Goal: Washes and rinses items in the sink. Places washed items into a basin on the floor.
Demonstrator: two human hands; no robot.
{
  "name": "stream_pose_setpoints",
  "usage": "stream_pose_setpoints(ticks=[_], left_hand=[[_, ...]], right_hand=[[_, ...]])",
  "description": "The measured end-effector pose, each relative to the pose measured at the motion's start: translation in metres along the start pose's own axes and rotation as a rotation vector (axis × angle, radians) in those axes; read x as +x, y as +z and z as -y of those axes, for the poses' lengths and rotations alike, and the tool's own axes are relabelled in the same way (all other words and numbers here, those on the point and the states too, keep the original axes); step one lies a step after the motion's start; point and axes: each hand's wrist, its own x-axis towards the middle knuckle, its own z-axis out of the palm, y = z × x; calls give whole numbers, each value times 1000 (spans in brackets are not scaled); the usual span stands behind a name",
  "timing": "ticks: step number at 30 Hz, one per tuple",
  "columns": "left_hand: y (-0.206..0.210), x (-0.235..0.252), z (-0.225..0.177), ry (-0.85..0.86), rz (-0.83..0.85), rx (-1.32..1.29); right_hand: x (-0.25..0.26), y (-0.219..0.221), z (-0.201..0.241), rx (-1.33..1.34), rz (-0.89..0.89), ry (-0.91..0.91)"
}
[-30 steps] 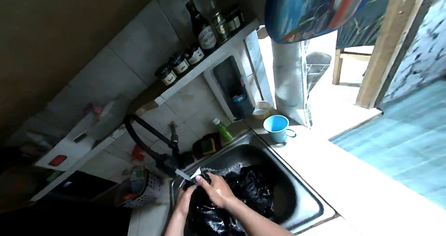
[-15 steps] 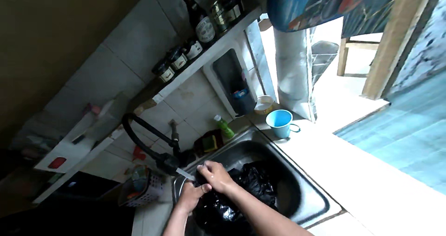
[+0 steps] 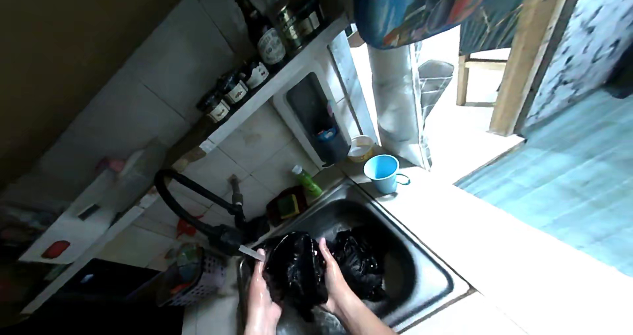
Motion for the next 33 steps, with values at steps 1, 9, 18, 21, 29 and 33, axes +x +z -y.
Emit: stream_pose_setpoints(ticks=[1,9,18,21,29,33], left_hand=[[-7,3,10,11,-27,4],[-40,6,23,-59,450,-183],[-4,29,1,288,-97,468],[9,12,7,342,-135,402],[-4,23,34,74,-194,96],[-21,19,56,-70,-126,-22]], right_hand=[[5,4,1,-33,-15,-30],[11,-1,-15,-169,-58,174],[-8,-22,9,-395,-150,181],[3,-6,-14,-210,-110,127],[20,16,-19,-505,-430,-61],[23,1,-33,-667,-421,-32]])
